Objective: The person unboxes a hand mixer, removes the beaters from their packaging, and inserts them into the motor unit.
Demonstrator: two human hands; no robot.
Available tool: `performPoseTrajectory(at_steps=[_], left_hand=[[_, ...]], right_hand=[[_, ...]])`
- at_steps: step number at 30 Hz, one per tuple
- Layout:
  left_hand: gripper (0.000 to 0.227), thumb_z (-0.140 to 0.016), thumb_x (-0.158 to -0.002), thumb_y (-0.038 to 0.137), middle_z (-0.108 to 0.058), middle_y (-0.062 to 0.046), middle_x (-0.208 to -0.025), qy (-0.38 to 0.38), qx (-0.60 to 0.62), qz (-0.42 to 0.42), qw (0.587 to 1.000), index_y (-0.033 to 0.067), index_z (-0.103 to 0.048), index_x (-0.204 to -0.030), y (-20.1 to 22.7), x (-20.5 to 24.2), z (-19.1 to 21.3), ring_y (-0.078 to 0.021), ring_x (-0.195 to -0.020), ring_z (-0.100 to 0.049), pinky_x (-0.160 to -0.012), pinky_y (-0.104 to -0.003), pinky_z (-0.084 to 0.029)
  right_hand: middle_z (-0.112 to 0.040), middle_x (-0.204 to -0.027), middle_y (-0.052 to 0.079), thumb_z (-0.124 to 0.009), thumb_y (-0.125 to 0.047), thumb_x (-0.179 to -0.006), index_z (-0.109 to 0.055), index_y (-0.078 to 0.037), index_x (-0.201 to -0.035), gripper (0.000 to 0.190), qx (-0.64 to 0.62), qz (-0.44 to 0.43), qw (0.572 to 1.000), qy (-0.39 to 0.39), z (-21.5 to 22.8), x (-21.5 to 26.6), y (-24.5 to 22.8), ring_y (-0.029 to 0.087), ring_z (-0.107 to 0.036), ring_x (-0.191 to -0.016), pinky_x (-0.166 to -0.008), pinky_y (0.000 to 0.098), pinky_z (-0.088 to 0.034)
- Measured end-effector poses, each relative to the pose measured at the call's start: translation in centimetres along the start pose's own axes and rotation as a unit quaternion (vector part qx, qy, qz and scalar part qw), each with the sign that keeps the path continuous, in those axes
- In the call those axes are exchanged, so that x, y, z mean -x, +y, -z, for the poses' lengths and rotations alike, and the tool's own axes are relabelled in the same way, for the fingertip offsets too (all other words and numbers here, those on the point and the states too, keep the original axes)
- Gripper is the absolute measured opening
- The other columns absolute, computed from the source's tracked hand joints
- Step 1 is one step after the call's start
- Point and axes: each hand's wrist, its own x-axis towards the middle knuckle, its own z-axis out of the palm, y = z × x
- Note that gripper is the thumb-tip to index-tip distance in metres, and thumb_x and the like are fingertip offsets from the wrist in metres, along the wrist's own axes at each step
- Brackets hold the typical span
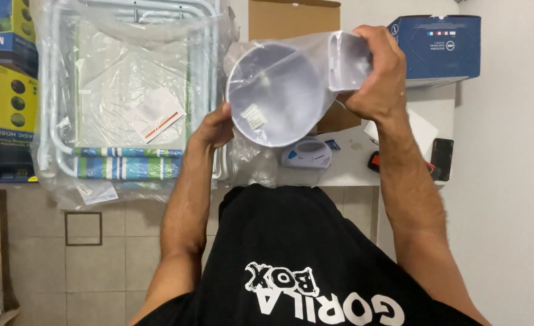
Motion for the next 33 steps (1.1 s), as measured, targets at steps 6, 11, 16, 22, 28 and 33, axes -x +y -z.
performPoseTrajectory(at_steps=[6,11,16,22,28,33], left_hand=[[0.097,-0.089,-0.074,0.052,-0.058,-0.012,-0.135,0.042,0.026,-0.031,0.998,0.0043,-0.042,-0.145,-2.6,3.1,-1.9,-0.0332,-0.130,-0.056,-0.112,-0.050,-0.047],[0.073,-0.084,-0.080,0.036,-0.073,-0.009,-0.111,0.032,0.101,-0.096,0.990,-0.0011,-0.057,-0.137,-4.1,4.4,-1.9,-0.0243,-0.099,-0.075,-0.074,-0.028,-0.063],[0.072,-0.076,-0.084,0.017,-0.063,-0.024,-0.133,-0.012,0.238,-0.137,0.962,-0.0090,-0.045,-0.144,-5.5,7.1,3.8,-0.0408,-0.121,-0.063,-0.105,-0.050,-0.053],[0.058,-0.060,-0.096,0.032,-0.056,-0.020,-0.044,-0.087,0.100,-0.082,0.988,-0.0260,-0.062,-0.093,-9.1,4.6,11.2,-0.0282,-0.030,-0.052,-0.025,-0.031,-0.035],[0.073,-0.079,-0.081,0.031,-0.069,-0.019,-0.125,0.076,0.156,-0.138,0.975,-0.0049,-0.055,-0.140,-7.4,5.3,6.2,-0.0392,-0.118,-0.066,-0.099,-0.053,-0.057],[0.078,-0.079,-0.079,0.034,-0.068,-0.019,-0.121,0.025,0.146,-0.106,0.983,-0.0047,-0.052,-0.142,-3.7,4.0,4.9,-0.0391,-0.101,-0.071,-0.058,-0.040,-0.062]], right_hand=[[-0.061,-0.118,0.022,-0.077,-0.019,-0.079,-0.056,0.004,-0.129,0.059,-0.035,0.038,0.999,-0.015,0.8,-0.3,-2.5,0.037,-0.060,-0.103,-0.085,0.0438,-0.049],[-0.048,-0.151,0.024,-0.091,-0.030,-0.076,-0.042,-0.002,-0.153,0.095,-0.104,0.057,0.988,-0.096,2.0,0.3,-1.5,0.041,-0.050,-0.137,-0.111,0.0492,-0.045],[-0.041,-0.157,0.017,-0.074,-0.029,-0.090,-0.032,-0.012,-0.157,0.082,-0.388,-0.068,0.919,-0.009,3.3,3.1,0.9,0.040,-0.060,-0.128,-0.108,0.0503,-0.059],[-0.053,-0.134,0.019,-0.075,-0.031,-0.092,-0.047,0.003,-0.140,0.064,-0.430,-0.128,0.893,0.029,-4.3,4.0,5.3,0.033,-0.063,-0.117,-0.103,0.0435,-0.059],[-0.072,-0.103,0.011,-0.056,0.009,-0.091,-0.056,-0.007,-0.121,0.034,-0.378,-0.420,0.806,0.178,-5.8,7.5,11.4,0.018,-0.075,-0.082,-0.071,0.0241,-0.067],[-0.059,-0.135,0.017,-0.083,-0.011,-0.083,-0.052,-0.002,-0.138,0.063,-0.232,-0.278,0.928,-0.090,-4.3,5.0,5.6,0.032,-0.057,-0.129,-0.114,0.0469,-0.047]])
